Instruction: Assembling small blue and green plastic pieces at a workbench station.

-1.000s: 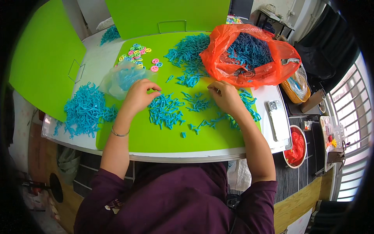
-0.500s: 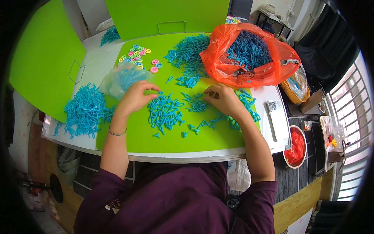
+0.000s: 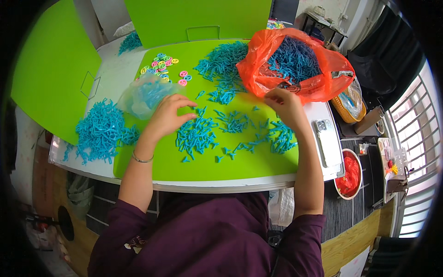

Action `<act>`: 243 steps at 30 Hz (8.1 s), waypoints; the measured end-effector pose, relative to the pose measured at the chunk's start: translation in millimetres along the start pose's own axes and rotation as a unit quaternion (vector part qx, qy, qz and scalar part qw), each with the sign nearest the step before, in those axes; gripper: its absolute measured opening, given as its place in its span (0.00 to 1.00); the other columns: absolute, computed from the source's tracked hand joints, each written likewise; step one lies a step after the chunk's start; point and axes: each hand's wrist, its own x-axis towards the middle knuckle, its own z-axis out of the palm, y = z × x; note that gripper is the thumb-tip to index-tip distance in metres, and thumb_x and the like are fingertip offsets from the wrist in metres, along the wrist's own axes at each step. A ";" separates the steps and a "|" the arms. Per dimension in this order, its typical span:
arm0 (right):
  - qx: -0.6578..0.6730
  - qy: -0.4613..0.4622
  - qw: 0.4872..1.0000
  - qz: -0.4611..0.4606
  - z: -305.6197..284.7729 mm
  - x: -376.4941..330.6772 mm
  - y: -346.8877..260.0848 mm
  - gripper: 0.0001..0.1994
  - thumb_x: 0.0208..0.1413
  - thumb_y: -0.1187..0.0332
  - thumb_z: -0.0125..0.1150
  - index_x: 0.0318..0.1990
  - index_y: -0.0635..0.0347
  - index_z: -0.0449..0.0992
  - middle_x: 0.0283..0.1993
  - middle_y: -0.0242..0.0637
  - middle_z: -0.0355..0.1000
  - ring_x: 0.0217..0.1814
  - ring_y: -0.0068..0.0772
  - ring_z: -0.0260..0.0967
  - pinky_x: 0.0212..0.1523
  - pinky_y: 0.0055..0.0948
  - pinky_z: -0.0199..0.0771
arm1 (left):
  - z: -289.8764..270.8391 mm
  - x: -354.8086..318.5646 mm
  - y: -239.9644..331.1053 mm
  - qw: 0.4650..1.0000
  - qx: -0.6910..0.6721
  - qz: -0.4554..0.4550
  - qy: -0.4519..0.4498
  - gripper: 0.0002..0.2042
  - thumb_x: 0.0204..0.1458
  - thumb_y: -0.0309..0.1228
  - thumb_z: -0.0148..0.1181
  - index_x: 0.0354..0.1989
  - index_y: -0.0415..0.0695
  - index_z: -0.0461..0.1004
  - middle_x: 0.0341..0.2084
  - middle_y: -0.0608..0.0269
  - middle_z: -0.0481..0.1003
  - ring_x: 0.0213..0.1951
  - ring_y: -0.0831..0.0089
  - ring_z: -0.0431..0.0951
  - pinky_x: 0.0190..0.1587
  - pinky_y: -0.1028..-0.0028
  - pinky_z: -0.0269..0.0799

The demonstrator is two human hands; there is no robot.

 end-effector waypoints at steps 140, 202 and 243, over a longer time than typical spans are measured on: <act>0.355 -0.084 0.930 0.034 44.5 -32.3 -65.2 0.08 0.51 0.73 0.61 0.37 0.67 0.74 0.33 0.35 0.75 0.33 0.20 0.72 0.35 0.19 0.72 | 38.9 -13.1 71.3 0.786 -0.613 -0.073 -0.040 0.11 0.53 0.28 0.57 0.45 0.44 0.72 0.40 0.65 0.73 0.37 0.75 0.76 0.37 0.76 0.76; 0.519 -0.189 0.812 0.191 44.1 -32.7 -54.1 0.07 0.52 0.70 0.61 0.36 0.63 0.76 0.31 0.33 0.74 0.29 0.23 0.71 0.33 0.22 0.74 | 21.1 -7.5 66.4 0.742 -0.644 -0.153 -0.104 0.07 0.49 0.22 0.59 0.37 0.39 0.74 0.30 0.66 0.76 0.30 0.80 0.75 0.35 0.81 0.72; -0.152 -0.187 0.966 -0.096 25.1 -44.8 -54.7 0.12 0.38 0.62 0.69 0.30 0.56 0.79 0.33 0.37 0.71 0.39 0.39 0.67 0.41 0.33 0.67 | 16.0 -2.3 50.0 0.518 -0.810 -0.273 -0.029 0.05 0.53 0.31 0.57 0.35 0.44 0.70 0.33 0.60 0.75 0.36 0.68 0.78 0.35 0.75 0.79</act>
